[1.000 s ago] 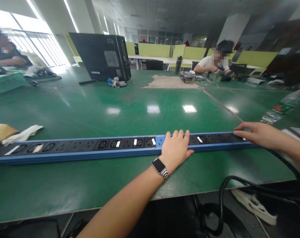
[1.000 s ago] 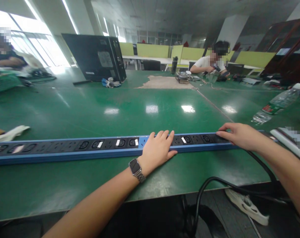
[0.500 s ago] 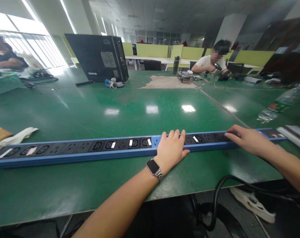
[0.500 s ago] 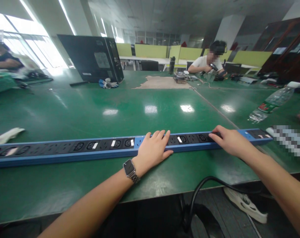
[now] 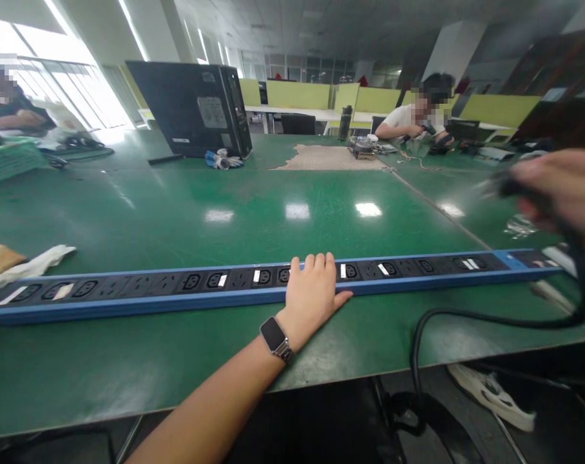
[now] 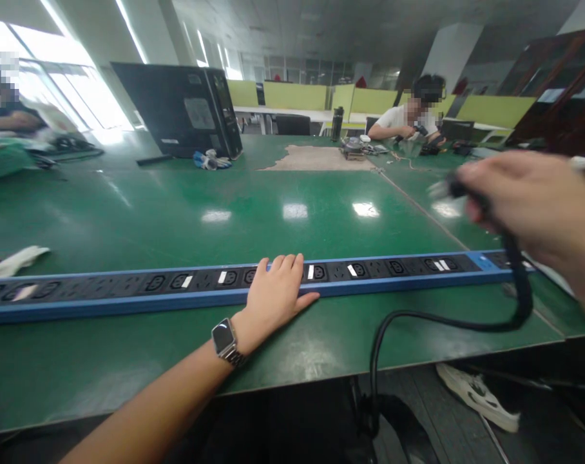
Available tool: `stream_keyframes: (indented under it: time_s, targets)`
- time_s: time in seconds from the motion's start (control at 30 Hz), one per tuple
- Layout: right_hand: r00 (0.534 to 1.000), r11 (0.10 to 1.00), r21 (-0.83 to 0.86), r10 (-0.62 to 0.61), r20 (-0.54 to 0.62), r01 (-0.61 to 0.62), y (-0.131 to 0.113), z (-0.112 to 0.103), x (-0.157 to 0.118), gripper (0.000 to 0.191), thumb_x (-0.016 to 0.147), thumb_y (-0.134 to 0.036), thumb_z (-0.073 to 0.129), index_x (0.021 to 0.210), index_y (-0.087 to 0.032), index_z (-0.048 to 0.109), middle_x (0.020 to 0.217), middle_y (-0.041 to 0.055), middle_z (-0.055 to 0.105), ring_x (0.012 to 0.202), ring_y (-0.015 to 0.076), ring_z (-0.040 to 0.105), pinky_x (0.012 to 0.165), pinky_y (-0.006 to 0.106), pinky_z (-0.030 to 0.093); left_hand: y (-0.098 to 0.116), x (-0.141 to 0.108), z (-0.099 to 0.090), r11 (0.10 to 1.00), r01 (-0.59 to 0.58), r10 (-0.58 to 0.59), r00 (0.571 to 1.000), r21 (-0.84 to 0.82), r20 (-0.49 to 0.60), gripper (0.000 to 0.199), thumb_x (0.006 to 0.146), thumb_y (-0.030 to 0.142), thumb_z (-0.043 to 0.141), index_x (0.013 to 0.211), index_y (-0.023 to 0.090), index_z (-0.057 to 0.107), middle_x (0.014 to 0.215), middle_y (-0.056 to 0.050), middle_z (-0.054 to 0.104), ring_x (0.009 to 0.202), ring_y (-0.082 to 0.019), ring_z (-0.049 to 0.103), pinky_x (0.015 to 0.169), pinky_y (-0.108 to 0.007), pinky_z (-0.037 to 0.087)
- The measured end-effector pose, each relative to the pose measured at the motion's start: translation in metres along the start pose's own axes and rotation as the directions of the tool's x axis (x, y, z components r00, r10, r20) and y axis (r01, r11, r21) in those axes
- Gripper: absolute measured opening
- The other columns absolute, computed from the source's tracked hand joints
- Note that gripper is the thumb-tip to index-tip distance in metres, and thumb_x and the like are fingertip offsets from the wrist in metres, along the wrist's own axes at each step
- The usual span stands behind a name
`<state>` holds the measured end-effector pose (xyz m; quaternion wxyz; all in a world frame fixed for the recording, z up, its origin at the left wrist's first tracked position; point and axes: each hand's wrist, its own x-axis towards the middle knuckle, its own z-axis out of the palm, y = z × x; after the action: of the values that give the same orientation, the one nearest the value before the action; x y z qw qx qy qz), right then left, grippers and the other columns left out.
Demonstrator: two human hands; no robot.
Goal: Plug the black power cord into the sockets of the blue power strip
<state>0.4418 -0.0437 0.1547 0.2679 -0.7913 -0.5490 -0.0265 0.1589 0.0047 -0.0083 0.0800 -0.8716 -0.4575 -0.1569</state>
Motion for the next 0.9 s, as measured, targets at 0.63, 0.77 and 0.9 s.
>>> stream_keyframes:
  time_s: [0.63,0.77,0.9]
  targets:
    - [0.849,0.902,-0.324,-0.081,0.522,0.285,-0.061,0.130,-0.035,0.036,0.089,-0.045,0.040,0.094,-0.019,0.064,0.087,0.0104,0.070,0.082,0.0244,0.066,0.065,0.030,0.042,0.000,-0.003,0.005,0.999,-0.006,0.004,0.999,-0.041,-0.041,0.077,0.078,0.061,0.062,0.132,0.009,0.046,0.114,-0.015,0.061,0.105,-0.031,0.053,0.096,-0.048,0.036]
    - [0.881,0.839,-0.454,-0.060,0.469,0.299,-0.066,0.136,-0.050,0.039,0.092,-0.044,0.033,0.103,-0.017,0.058,0.091,0.0146,0.069,0.085,0.0296,0.067,0.068,0.035,0.044,-0.003,-0.004,0.003,0.998,-0.028,0.026,0.999,-0.050,-0.036,0.078,0.079,0.058,0.063,0.135,0.007,0.043,0.124,-0.016,0.058,0.114,-0.031,0.051,0.101,-0.047,0.033]
    - [0.885,0.856,-0.456,-0.003,0.465,0.242,-0.068,0.136,-0.062,0.040,0.094,-0.046,0.029,0.108,-0.017,0.053,0.092,0.0149,0.068,0.086,0.0304,0.067,0.069,0.038,0.045,-0.021,-0.008,-0.003,0.997,-0.052,0.052,0.999,-0.054,0.007,0.074,0.081,0.057,0.060,0.136,0.011,0.043,0.128,-0.014,0.057,0.119,-0.030,0.049,0.104,-0.044,0.032]
